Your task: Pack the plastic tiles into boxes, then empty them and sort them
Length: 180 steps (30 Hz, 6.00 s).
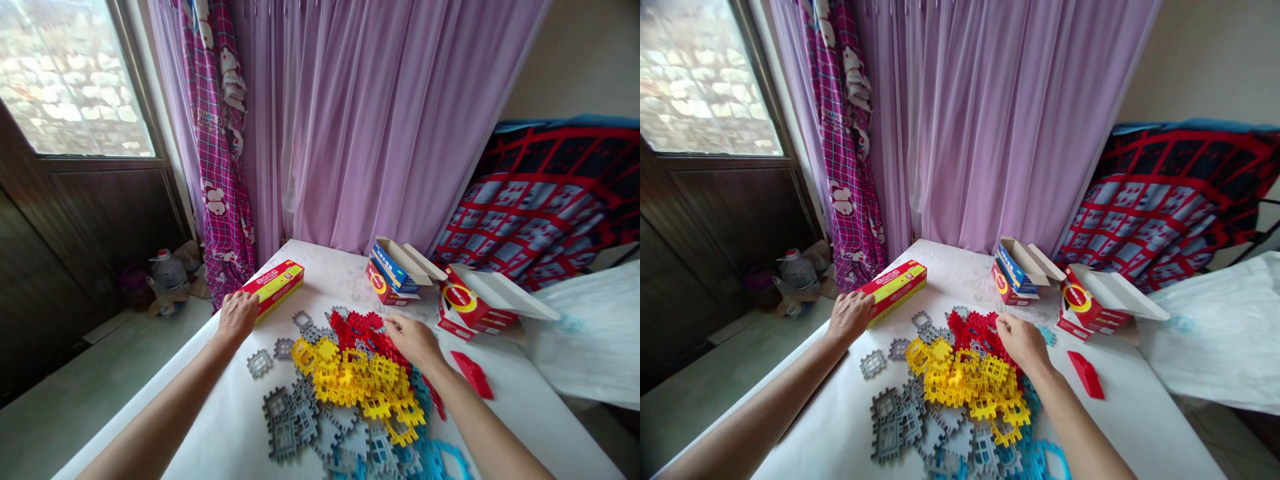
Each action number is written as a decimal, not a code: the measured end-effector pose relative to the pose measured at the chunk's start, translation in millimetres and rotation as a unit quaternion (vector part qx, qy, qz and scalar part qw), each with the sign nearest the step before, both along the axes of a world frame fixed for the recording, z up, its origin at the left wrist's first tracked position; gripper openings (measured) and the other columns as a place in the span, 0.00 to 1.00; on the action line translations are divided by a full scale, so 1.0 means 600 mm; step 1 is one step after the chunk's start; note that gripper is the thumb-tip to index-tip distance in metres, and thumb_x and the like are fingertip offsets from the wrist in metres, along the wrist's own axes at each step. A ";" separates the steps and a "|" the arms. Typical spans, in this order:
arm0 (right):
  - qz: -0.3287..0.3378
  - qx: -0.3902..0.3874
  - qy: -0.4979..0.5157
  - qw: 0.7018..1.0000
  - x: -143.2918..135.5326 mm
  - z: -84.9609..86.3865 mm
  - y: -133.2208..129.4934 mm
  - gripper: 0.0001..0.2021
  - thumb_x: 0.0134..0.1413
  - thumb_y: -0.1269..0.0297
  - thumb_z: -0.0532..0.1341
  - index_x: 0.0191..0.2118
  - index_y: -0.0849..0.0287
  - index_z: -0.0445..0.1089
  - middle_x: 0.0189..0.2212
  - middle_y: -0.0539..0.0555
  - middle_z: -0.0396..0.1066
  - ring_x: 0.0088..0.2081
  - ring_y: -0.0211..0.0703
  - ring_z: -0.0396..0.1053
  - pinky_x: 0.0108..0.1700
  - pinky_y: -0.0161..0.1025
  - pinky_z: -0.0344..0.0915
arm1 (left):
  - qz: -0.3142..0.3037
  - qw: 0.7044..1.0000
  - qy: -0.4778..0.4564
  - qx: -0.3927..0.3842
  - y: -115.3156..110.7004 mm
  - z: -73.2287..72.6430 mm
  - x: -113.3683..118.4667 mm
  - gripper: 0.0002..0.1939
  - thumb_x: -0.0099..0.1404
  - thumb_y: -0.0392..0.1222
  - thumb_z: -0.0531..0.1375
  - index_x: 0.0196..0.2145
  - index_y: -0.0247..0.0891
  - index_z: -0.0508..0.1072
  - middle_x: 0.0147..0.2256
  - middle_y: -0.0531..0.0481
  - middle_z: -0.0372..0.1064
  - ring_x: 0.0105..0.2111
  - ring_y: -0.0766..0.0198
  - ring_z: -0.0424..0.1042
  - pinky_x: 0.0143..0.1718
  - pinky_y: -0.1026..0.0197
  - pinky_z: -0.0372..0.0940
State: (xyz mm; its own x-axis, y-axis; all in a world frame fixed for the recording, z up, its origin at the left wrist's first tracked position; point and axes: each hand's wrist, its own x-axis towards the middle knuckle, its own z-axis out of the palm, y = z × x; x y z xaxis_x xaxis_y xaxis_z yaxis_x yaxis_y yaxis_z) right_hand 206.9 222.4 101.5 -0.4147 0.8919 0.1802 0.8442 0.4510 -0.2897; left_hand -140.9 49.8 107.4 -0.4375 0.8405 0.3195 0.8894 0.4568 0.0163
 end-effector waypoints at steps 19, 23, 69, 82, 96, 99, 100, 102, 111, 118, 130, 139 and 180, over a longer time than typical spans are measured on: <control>-0.001 0.148 0.161 0.976 0.141 0.061 -0.070 0.13 0.57 0.62 0.55 0.40 0.55 0.76 0.39 0.54 0.77 0.38 0.43 0.74 0.41 0.37 0.66 | -0.371 0.906 0.024 0.201 -0.040 0.016 0.218 0.11 0.69 0.41 0.50 0.35 0.41 0.71 0.32 0.49 0.71 0.36 0.60 0.68 0.45 0.55 0.62; 0.061 0.122 0.128 0.982 0.167 0.079 -0.075 0.10 0.55 0.64 0.58 0.39 0.53 0.77 0.42 0.52 0.77 0.42 0.43 0.74 0.46 0.40 0.68 | -0.410 0.884 0.022 0.224 -0.063 -0.030 0.222 0.07 0.68 0.37 0.52 0.38 0.40 0.70 0.33 0.49 0.71 0.37 0.62 0.69 0.47 0.55 0.63; 0.246 0.118 -0.408 0.871 0.110 0.129 -0.149 0.43 0.30 0.63 0.75 0.56 0.70 0.61 0.45 0.66 0.71 0.42 0.52 0.71 0.37 0.39 0.65 | -0.433 0.877 0.106 0.179 -0.079 -0.052 0.240 0.09 0.67 0.37 0.54 0.40 0.38 0.74 0.49 0.43 0.75 0.51 0.57 0.72 0.54 0.55 0.68; 0.215 0.168 -0.317 0.908 0.155 0.079 -0.160 0.18 0.59 0.77 0.53 0.53 0.58 0.65 0.43 0.59 0.69 0.40 0.45 0.69 0.36 0.38 0.66 | -0.435 0.880 0.130 0.140 -0.101 -0.085 0.265 0.08 0.67 0.36 0.54 0.37 0.41 0.74 0.54 0.44 0.71 0.57 0.49 0.67 0.57 0.44 0.64; 0.190 0.125 -0.297 0.927 0.149 0.054 -0.159 0.39 0.45 0.67 0.68 0.63 0.66 0.54 0.54 0.68 0.64 0.49 0.54 0.65 0.44 0.45 0.67 | -0.442 0.880 -0.084 0.155 -0.065 -0.076 0.238 0.13 0.67 0.39 0.54 0.50 0.40 0.66 0.59 0.38 0.64 0.56 0.55 0.68 0.54 0.52 0.69; 0.188 0.121 -0.307 0.925 0.144 0.045 -0.152 0.40 0.44 0.70 0.66 0.63 0.70 0.53 0.53 0.69 0.64 0.48 0.55 0.66 0.39 0.45 0.69 | -0.405 0.889 -0.105 0.184 -0.046 -0.076 0.230 0.25 0.67 0.41 0.55 0.60 0.41 0.56 0.63 0.34 0.56 0.62 0.50 0.60 0.56 0.46 0.66; 0.187 0.122 -0.310 0.924 0.143 0.042 -0.148 0.40 0.43 0.71 0.65 0.63 0.71 0.52 0.51 0.69 0.65 0.47 0.56 0.66 0.37 0.45 0.69 | -0.395 0.895 -0.103 0.181 -0.038 -0.076 0.227 0.30 0.66 0.43 0.56 0.63 0.42 0.53 0.65 0.33 0.51 0.64 0.47 0.55 0.58 0.43 0.64; 0.183 0.127 -0.314 0.923 0.141 0.038 -0.142 0.38 0.44 0.73 0.63 0.63 0.73 0.53 0.48 0.68 0.66 0.45 0.56 0.66 0.36 0.45 0.69 | -0.399 0.902 -0.103 0.132 -0.020 -0.072 0.219 0.38 0.64 0.47 0.58 0.67 0.41 0.45 0.67 0.30 0.45 0.66 0.44 0.50 0.59 0.41 0.61; 0.165 0.145 -0.312 0.924 0.133 0.032 -0.141 0.35 0.46 0.71 0.61 0.63 0.68 0.55 0.44 0.67 0.69 0.42 0.54 0.67 0.36 0.45 0.68 | -0.396 0.913 -0.047 -0.087 0.021 -0.018 0.222 0.49 0.55 0.51 0.63 0.68 0.40 0.43 0.67 0.34 0.46 0.59 0.45 0.63 0.49 0.52 0.69; 0.098 0.140 -0.307 0.936 0.113 0.019 -0.150 0.28 0.55 0.77 0.47 0.63 0.69 0.58 0.42 0.71 0.70 0.41 0.57 0.66 0.29 0.47 0.69 | -0.358 0.927 -0.001 -0.113 0.017 0.004 0.252 0.48 0.53 0.52 0.64 0.66 0.38 0.49 0.64 0.34 0.55 0.55 0.44 0.67 0.48 0.50 0.67; 0.070 0.220 -0.312 0.922 0.119 -0.014 -0.166 0.26 0.56 0.79 0.47 0.61 0.69 0.62 0.52 0.75 0.69 0.47 0.57 0.71 0.34 0.45 0.73 | -0.274 0.957 0.080 -0.052 -0.002 0.012 0.319 0.42 0.50 0.42 0.69 0.59 0.26 0.59 0.49 0.29 0.67 0.46 0.41 0.68 0.45 0.42 0.64; 0.149 0.276 -0.274 0.909 0.163 -0.020 -0.167 0.22 0.56 0.79 0.51 0.55 0.72 0.67 0.53 0.72 0.69 0.51 0.58 0.70 0.47 0.48 0.73 | -0.308 0.948 0.083 0.000 -0.020 -0.016 0.316 0.29 0.57 0.38 0.63 0.54 0.27 0.63 0.54 0.32 0.64 0.53 0.46 0.65 0.53 0.48 0.63; -0.082 -0.087 0.498 0.859 0.205 -0.052 -0.193 0.27 0.43 0.51 0.65 0.50 0.59 0.67 0.34 0.56 0.78 0.34 0.45 0.75 0.37 0.40 0.72 | -0.294 0.920 -0.053 0.254 -0.097 -0.080 0.271 0.15 0.66 0.42 0.56 0.50 0.45 0.71 0.41 0.45 0.74 0.38 0.59 0.74 0.38 0.58 0.70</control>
State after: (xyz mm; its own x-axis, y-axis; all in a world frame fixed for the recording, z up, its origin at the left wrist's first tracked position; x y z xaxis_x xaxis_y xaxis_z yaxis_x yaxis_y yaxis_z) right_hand 330.0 106.8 70.4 0.0019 0.9729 0.2312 0.1856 0.2268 -0.9561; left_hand 21.6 -8.3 59.4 -0.0071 0.6967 0.7173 0.9616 -0.1922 0.1961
